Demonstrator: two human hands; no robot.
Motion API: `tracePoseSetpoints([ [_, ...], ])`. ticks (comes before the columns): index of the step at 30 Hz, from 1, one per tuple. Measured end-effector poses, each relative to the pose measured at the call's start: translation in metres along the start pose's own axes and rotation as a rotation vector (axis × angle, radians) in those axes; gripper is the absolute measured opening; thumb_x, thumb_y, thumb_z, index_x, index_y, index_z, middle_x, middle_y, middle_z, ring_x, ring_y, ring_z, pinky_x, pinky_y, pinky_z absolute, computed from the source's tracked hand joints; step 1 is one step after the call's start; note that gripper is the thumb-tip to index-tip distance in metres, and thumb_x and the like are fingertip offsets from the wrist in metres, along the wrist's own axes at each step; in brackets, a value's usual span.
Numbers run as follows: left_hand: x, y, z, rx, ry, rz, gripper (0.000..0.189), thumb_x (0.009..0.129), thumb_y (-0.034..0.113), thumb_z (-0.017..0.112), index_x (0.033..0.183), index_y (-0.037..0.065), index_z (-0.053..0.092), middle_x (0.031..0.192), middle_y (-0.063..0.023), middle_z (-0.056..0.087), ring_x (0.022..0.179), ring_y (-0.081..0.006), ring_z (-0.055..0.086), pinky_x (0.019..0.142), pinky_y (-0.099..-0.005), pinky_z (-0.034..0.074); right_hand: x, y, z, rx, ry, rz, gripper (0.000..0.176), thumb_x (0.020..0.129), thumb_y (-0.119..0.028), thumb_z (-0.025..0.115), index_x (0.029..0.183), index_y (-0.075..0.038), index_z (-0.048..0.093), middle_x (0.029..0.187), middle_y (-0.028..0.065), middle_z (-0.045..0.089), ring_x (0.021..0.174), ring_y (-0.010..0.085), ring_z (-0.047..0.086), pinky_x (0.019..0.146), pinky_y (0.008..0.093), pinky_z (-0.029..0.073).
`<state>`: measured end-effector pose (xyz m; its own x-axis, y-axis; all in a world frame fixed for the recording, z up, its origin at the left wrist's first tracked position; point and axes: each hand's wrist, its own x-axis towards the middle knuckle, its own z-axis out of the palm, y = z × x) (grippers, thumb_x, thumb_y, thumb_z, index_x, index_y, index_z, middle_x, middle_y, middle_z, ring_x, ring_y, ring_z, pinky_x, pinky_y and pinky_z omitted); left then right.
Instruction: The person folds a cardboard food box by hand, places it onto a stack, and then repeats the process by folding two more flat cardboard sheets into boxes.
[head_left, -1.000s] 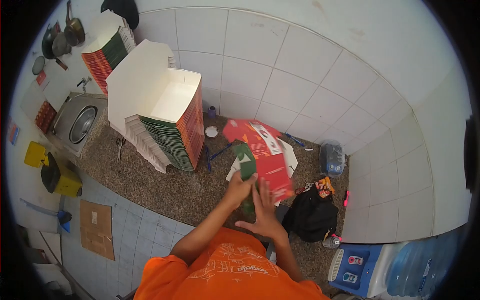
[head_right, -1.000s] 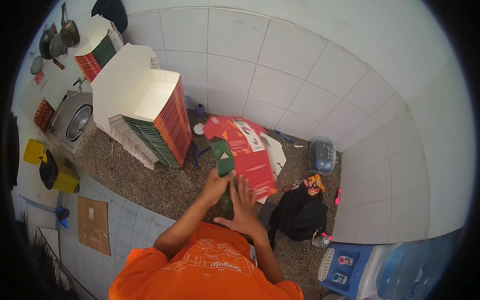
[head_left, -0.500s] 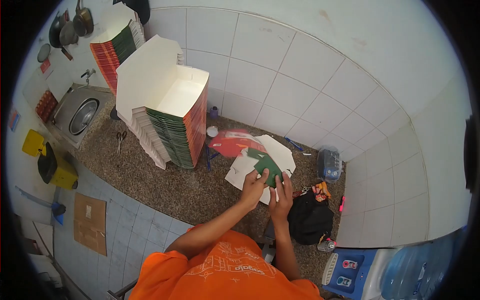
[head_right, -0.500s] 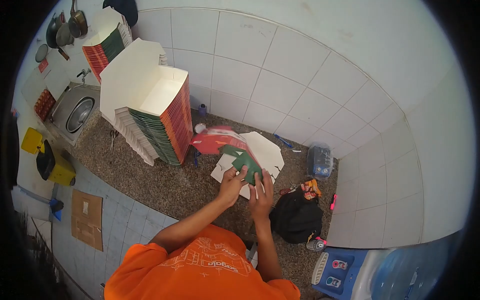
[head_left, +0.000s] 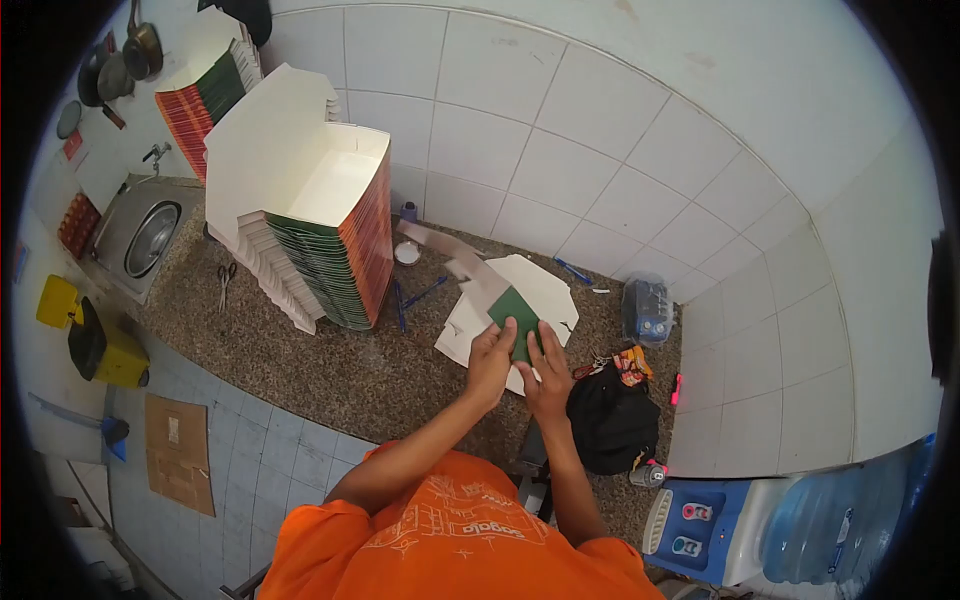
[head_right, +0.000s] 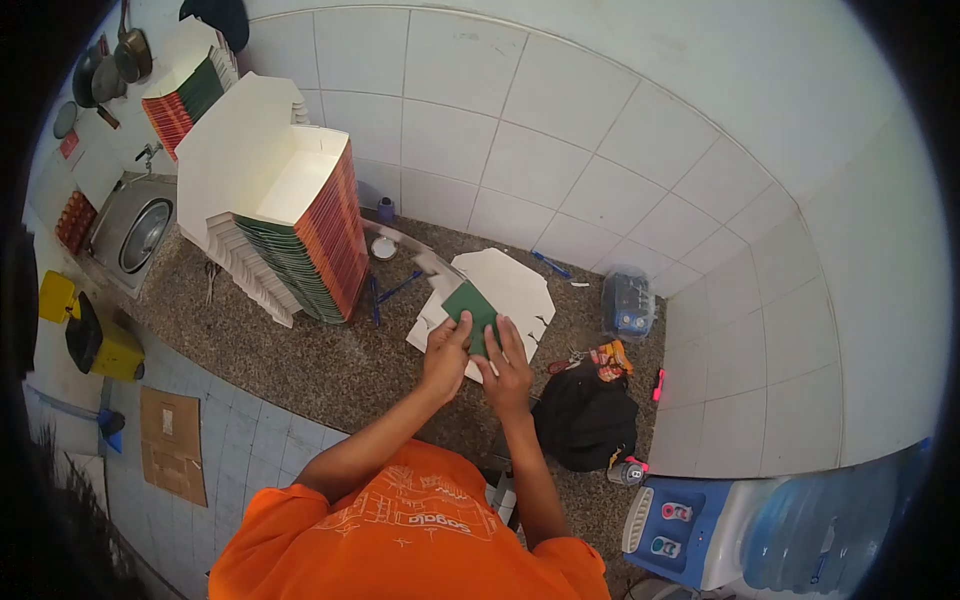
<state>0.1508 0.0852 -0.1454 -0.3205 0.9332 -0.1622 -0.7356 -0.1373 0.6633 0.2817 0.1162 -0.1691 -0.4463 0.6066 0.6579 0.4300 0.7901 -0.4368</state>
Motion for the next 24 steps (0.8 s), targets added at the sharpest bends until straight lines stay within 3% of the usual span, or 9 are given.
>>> tracePoseSetpoints([
  [4,0.002,-0.015,-0.005,0.011,-0.102,0.041,0.028,0.108,0.03,0.053,0.11,0.004,0.065,0.099,-0.0027,0.066,0.09,-0.0086,0.063,0.077,-0.0269,0.051,0.013,-0.014,0.006,0.264,0.181,0.308,0.038,0.089,-0.007,0.074,0.127,-0.002,0.07,0.146,0.0187,0.057,0.129,0.0343,0.06,0.099,0.0411,0.053],
  [8,-0.001,-0.015,-0.011,0.074,-0.146,0.044,0.034,0.108,0.033,0.054,0.111,0.001,0.066,0.089,-0.0006,0.065,0.083,-0.0071,0.06,0.074,-0.0273,0.05,0.016,-0.026,0.014,-0.077,0.222,0.094,0.037,0.091,-0.004,0.072,0.128,-0.002,0.07,0.147,0.0188,0.056,0.125,0.0305,0.063,0.094,0.038,0.056],
  [10,-0.009,-0.009,0.004,0.161,-0.142,0.09,0.03,0.108,0.029,0.053,0.109,0.001,0.066,0.089,-0.0001,0.065,0.083,-0.0066,0.061,0.076,-0.0274,0.052,0.015,-0.029,0.025,0.335,0.361,0.473,0.029,0.099,-0.013,0.065,0.126,-0.002,0.071,0.147,0.0164,0.056,0.122,0.0247,0.064,0.088,0.0326,0.057],
  [12,-0.014,-0.006,0.008,0.248,-0.135,0.136,0.027,0.108,0.025,0.053,0.108,0.001,0.065,0.09,0.0004,0.065,0.084,-0.006,0.062,0.079,-0.0276,0.053,0.01,-0.026,0.03,0.492,0.349,0.523,0.033,0.104,-0.019,0.057,0.129,-0.002,0.068,0.145,0.0144,0.058,0.118,0.0221,0.065,0.086,0.03,0.056],
  [14,-0.016,0.0,-0.007,0.737,-0.118,0.341,0.027,0.109,0.019,0.049,0.112,-0.004,0.063,0.086,0.0001,0.063,0.081,-0.0046,0.06,0.078,-0.0289,0.055,0.008,-0.024,0.023,0.65,0.343,0.573,0.037,0.108,-0.025,0.05,0.133,-0.002,0.066,0.143,0.0124,0.06,0.114,0.0195,0.066,0.083,0.0273,0.055],
  [17,-0.027,0.03,-0.023,0.872,-0.205,0.135,0.029,0.108,0.016,0.047,0.119,-0.006,0.062,0.088,-0.0011,0.065,0.08,-0.005,0.059,0.076,-0.0274,0.055,0.012,-0.03,-0.005,0.791,0.171,0.678,0.046,0.112,-0.033,0.037,0.142,-0.004,0.058,0.13,0.0096,0.065,0.105,0.0161,0.066,0.077,0.0256,0.054],
  [21,-0.057,0.061,-0.048,0.87,-0.306,-0.098,0.024,0.106,0.01,0.049,0.116,-0.006,0.065,0.09,-0.0023,0.068,0.078,-0.0058,0.06,0.068,-0.0273,0.052,0.004,0.002,0.0,0.119,0.221,0.29,0.041,0.109,-0.029,0.048,0.14,-0.005,0.059,0.1,0.0021,0.064,0.081,0.0117,0.063,0.065,0.0267,0.051],
  [23,-0.063,0.068,-0.066,0.882,-0.307,-0.117,0.022,0.104,0.007,0.05,0.117,-0.005,0.063,0.091,-0.0028,0.068,0.078,-0.007,0.061,0.067,-0.0281,0.052,-0.001,-0.02,-0.018,0.608,-0.295,0.857,0.037,0.105,-0.028,0.057,0.134,-0.007,0.065,0.098,0.0002,0.063,0.084,0.0113,0.062,0.072,0.025,0.049],
  [24,-0.065,0.069,-0.071,0.889,-0.309,-0.131,0.022,0.102,0.005,0.052,0.119,-0.003,0.062,0.093,-0.0032,0.069,0.078,-0.0083,0.063,0.067,-0.029,0.053,-0.004,-0.025,-0.025,0.75,-0.411,0.888,0.032,0.097,-0.026,0.071,0.125,-0.009,0.071,0.093,-0.0011,0.059,0.083,0.0095,0.058,0.073,0.0245,0.046],
])
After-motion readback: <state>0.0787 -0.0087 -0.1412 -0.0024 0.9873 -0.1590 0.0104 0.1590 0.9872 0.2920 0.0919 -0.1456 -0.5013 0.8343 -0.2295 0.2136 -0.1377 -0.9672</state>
